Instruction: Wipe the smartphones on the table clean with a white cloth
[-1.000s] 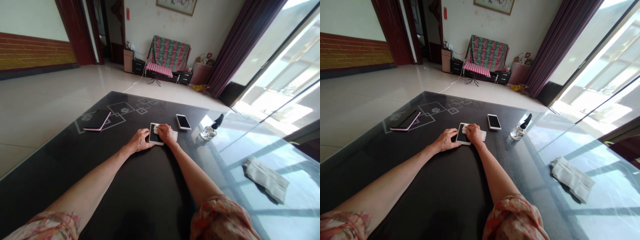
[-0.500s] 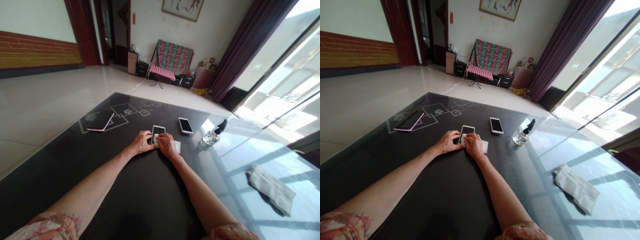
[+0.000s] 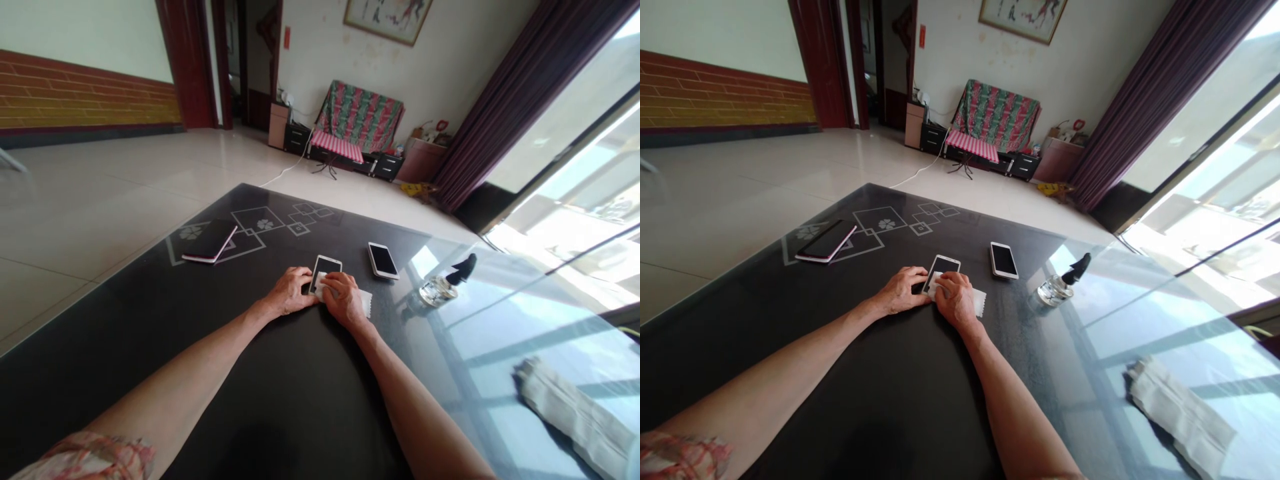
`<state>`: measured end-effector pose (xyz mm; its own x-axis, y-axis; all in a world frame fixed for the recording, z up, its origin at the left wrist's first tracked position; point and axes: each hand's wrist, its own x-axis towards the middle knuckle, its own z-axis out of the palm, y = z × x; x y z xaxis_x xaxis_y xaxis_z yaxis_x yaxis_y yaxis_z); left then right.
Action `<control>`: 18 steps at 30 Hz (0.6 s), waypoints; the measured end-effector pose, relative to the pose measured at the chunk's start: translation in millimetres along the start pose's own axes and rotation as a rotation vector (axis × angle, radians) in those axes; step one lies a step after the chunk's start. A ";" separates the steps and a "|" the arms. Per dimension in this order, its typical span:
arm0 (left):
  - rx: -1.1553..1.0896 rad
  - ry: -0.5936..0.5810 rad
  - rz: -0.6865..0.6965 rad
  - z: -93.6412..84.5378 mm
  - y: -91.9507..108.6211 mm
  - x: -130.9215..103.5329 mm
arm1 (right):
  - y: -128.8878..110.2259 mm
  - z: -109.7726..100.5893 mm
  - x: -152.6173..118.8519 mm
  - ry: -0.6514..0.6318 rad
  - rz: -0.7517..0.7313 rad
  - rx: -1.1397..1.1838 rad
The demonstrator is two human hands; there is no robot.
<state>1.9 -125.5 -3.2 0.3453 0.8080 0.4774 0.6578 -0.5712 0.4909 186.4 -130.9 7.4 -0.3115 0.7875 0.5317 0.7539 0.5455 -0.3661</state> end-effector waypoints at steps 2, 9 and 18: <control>0.003 0.013 -0.006 -0.1 0.0 0.3 | 0.2 -2.2 0.6 -0.012 0.038 -0.071; 0.003 0.004 -0.060 -1.8 1.7 1.3 | -2.7 -9.0 0.5 -0.087 0.006 -0.143; -0.016 0.002 0.027 -5.2 1.1 1.1 | 9.5 -6.7 4.1 -0.040 0.017 -0.101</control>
<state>-0.5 -126.0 1.7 0.3612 0.7922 0.4919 0.6377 -0.5947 0.4896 196.1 -124.5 11.2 -0.3197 0.8085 0.4941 0.8133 0.5017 -0.2946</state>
